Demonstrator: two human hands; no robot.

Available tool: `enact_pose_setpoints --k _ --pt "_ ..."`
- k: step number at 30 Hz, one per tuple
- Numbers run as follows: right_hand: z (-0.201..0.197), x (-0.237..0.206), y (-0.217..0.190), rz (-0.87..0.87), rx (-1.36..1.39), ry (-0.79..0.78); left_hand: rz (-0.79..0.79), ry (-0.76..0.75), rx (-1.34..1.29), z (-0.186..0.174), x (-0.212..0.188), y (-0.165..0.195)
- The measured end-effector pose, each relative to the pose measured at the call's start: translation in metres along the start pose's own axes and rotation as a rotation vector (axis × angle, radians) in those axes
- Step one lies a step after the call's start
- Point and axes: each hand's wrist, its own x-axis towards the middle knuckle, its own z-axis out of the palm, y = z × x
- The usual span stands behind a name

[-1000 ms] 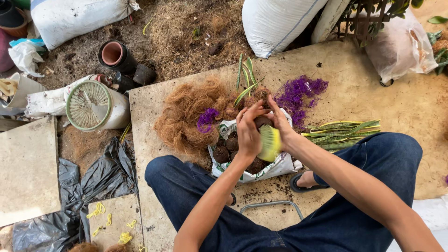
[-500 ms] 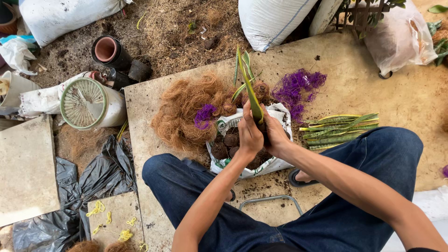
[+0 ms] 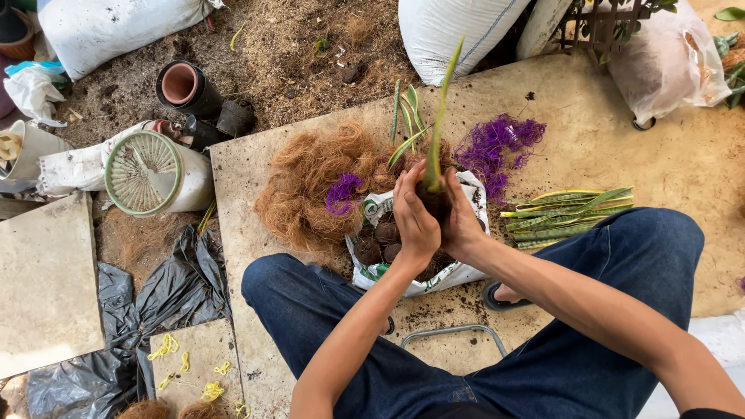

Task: The person sits cross-legged and wraps a plant's root ball with coconut coir and purple string. They adjust the plant, add more coir, and secure it with string.

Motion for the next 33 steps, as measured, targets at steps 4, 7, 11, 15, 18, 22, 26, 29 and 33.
enact_pose_setpoints --k 4,7,11,15,18,22,26,29,33 --pt "-0.006 0.0 0.008 -0.117 -0.106 -0.169 -0.335 -0.083 -0.304 -0.002 -0.006 -0.014" --pt "-0.014 0.008 0.015 -0.259 -0.161 -0.199 -0.164 -0.112 -0.197 -0.003 -0.009 -0.021" --pt "-0.019 0.013 0.016 -0.297 -0.231 -0.147 -0.037 -0.098 -0.142 -0.001 -0.01 -0.022" --pt "-0.02 0.006 0.017 -0.254 -0.238 -0.11 -0.124 -0.18 -0.304 -0.001 -0.009 -0.024" --pt "-0.021 0.0 0.02 -0.2 -0.202 -0.052 0.077 -0.131 -0.173 -0.001 -0.014 -0.028" --pt "-0.018 -0.003 0.022 -0.205 -0.228 -0.001 -0.016 -0.149 -0.22 0.005 -0.022 -0.032" --pt "-0.009 -0.008 0.01 -0.209 -0.341 -0.056 -0.324 -0.224 -0.586 0.004 -0.015 -0.044" --pt "-0.006 -0.011 -0.007 -0.083 -0.197 0.013 -0.276 -0.311 -0.685 -0.005 -0.002 -0.053" --pt "-0.004 0.001 -0.021 -0.009 -0.129 0.091 -0.095 -0.356 -0.429 0.0 0.001 -0.037"
